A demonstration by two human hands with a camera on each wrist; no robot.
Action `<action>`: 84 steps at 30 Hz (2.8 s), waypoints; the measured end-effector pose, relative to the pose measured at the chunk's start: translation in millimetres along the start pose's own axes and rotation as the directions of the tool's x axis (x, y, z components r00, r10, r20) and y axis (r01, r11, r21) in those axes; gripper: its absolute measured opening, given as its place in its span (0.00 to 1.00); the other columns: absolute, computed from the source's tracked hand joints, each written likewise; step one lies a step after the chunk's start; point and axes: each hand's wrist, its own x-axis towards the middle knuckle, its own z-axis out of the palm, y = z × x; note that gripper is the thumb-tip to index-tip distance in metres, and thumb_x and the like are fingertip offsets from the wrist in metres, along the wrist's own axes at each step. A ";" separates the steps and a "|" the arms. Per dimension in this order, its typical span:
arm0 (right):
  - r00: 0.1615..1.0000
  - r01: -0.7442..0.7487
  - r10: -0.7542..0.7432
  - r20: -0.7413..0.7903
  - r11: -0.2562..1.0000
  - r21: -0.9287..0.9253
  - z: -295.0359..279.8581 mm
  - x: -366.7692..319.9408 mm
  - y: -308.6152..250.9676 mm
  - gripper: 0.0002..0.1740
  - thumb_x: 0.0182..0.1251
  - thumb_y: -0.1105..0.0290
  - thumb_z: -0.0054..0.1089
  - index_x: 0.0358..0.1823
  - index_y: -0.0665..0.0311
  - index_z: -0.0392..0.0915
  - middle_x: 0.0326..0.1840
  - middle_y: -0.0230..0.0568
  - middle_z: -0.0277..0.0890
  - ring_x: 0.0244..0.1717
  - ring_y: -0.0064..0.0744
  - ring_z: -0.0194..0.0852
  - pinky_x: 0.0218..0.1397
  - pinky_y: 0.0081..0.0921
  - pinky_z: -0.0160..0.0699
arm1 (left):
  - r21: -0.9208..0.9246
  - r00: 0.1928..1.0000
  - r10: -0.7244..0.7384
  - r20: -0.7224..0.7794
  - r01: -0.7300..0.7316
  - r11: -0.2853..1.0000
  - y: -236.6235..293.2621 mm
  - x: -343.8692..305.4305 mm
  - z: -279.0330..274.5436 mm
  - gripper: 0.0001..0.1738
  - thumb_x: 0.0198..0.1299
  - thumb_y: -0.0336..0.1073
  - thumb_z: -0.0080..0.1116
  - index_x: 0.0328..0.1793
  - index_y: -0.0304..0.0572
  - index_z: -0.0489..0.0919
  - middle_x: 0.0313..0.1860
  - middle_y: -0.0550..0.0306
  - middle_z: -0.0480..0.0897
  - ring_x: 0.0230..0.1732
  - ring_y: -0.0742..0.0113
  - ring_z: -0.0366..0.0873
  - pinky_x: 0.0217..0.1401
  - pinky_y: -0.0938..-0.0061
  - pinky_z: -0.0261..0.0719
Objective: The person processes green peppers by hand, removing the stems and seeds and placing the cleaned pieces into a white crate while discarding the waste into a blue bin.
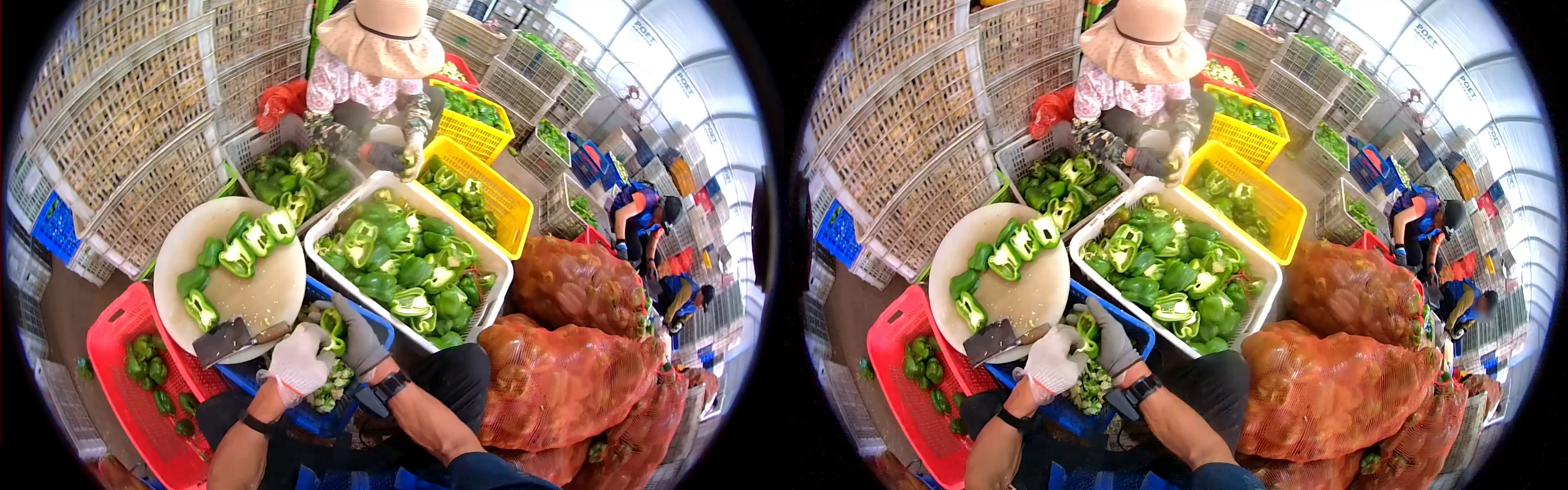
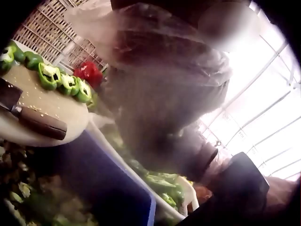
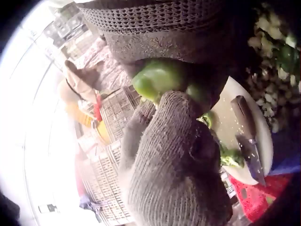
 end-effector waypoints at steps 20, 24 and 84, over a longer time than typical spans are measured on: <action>0.991 0.129 -0.134 -0.002 0.954 -0.270 13.8 -12.1 -5.3 0.28 0.92 0.51 0.56 0.78 0.64 0.76 0.67 0.45 0.87 0.62 0.33 0.87 0.66 0.34 0.90 | -0.373 0.981 -0.190 -0.050 0.158 0.914 7.5 5.0 4.0 0.41 0.51 0.32 0.78 0.75 0.29 0.82 0.54 0.41 0.91 0.43 0.58 0.88 0.55 0.64 0.88; 0.948 0.317 -0.293 0.126 0.821 -0.475 -26.7 -8.0 8.8 0.22 0.91 0.56 0.59 0.70 0.65 0.84 0.62 0.39 0.90 0.60 0.31 0.87 0.65 0.35 0.88 | -0.052 0.999 -0.036 -0.037 0.034 0.998 13.5 10.4 14.6 0.37 0.51 0.33 0.77 0.71 0.31 0.84 0.54 0.34 0.91 0.56 0.43 0.92 0.63 0.56 0.88; 0.889 0.334 -0.411 -0.201 0.883 -0.328 -55.0 -87.3 -52.1 0.17 0.88 0.60 0.62 0.65 0.64 0.82 0.52 0.46 0.88 0.46 0.44 0.90 0.51 0.46 0.97 | 0.058 0.956 -0.292 -0.009 0.292 0.955 -2.1 -45.2 55.9 0.31 0.62 0.45 0.74 0.70 0.40 0.86 0.42 0.41 0.93 0.47 0.39 0.92 0.54 0.53 0.90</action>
